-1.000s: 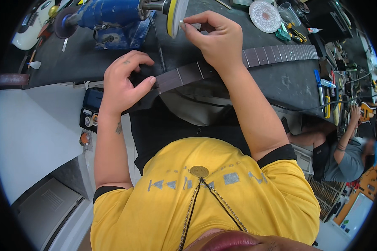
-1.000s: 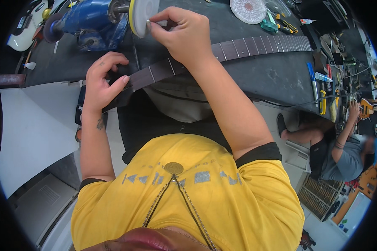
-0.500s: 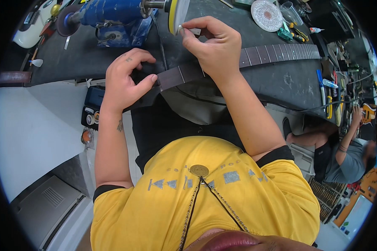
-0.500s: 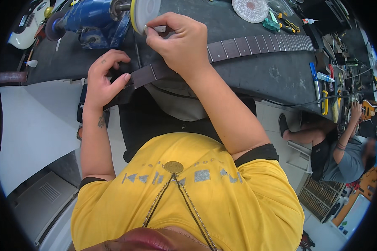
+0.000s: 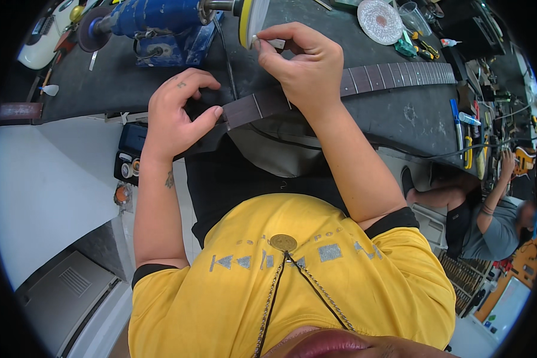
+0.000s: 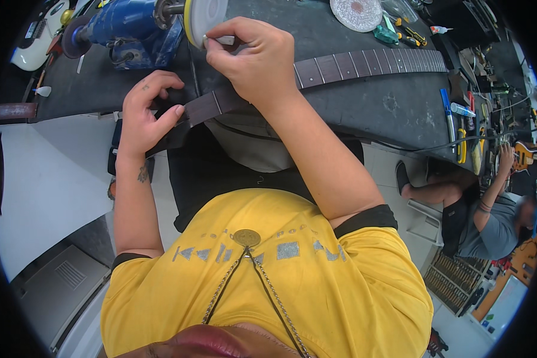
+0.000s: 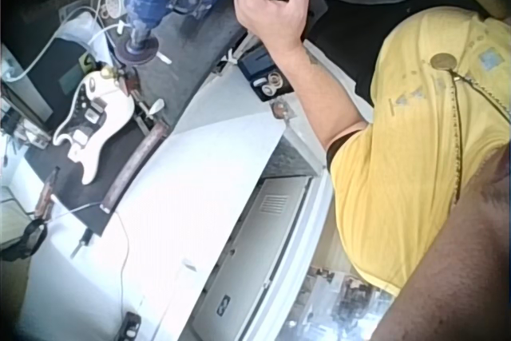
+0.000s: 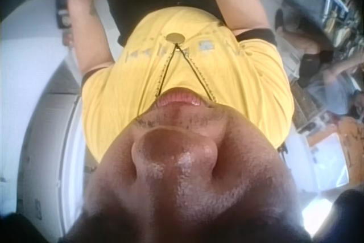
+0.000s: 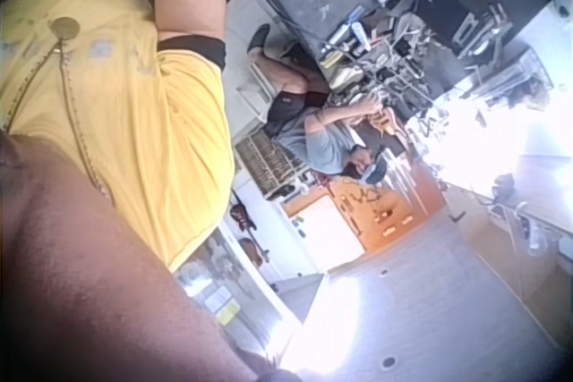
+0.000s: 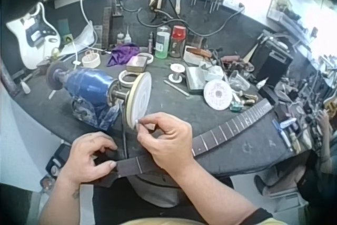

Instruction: The person holds a guitar nut against a spinning polishing wheel and then fits the nut into the slot at the top of a guitar neck.

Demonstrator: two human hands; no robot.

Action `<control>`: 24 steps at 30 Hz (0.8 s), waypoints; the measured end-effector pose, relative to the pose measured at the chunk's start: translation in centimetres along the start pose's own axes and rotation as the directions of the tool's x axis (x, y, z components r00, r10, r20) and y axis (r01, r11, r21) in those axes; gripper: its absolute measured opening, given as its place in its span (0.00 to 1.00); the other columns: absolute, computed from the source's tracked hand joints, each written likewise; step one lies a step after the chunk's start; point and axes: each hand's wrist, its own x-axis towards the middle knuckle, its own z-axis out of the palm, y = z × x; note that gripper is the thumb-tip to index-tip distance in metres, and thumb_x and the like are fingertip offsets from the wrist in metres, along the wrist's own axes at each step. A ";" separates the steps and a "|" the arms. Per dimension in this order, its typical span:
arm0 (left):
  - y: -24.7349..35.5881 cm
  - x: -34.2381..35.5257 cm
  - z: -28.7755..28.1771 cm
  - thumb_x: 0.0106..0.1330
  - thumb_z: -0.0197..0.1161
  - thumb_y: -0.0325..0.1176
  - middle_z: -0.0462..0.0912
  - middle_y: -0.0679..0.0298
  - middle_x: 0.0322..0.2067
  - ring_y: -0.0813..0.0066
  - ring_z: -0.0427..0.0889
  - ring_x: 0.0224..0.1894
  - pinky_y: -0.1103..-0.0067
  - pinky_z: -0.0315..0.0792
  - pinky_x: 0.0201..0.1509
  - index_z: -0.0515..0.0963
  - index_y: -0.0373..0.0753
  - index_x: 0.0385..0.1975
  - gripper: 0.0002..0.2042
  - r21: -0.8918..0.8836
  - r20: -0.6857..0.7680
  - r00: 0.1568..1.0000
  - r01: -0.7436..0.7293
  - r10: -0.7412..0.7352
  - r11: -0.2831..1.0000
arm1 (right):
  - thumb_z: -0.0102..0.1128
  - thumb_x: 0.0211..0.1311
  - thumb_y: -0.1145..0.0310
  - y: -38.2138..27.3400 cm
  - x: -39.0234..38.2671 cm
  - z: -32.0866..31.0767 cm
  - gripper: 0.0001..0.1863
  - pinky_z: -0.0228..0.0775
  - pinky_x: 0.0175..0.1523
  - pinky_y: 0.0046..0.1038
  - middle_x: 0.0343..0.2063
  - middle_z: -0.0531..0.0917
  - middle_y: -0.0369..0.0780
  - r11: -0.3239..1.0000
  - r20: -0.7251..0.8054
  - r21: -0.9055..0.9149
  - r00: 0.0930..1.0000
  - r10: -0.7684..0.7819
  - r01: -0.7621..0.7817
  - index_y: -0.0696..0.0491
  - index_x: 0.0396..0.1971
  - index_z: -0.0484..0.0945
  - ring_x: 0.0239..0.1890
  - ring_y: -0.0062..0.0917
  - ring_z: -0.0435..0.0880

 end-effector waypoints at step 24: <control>-0.1 0.0 0.1 0.57 0.77 0.38 0.91 0.58 0.48 0.63 0.83 0.43 0.72 0.76 0.50 0.86 0.35 0.47 0.20 -0.004 0.004 1.000 -0.007 0.007 1.000 | 0.80 0.66 0.79 0.3 -0.1 -0.2 0.06 0.67 0.33 0.16 0.28 0.89 0.29 0.998 0.015 -0.026 0.998 -0.062 0.063 0.58 0.42 0.95 0.28 0.07 0.80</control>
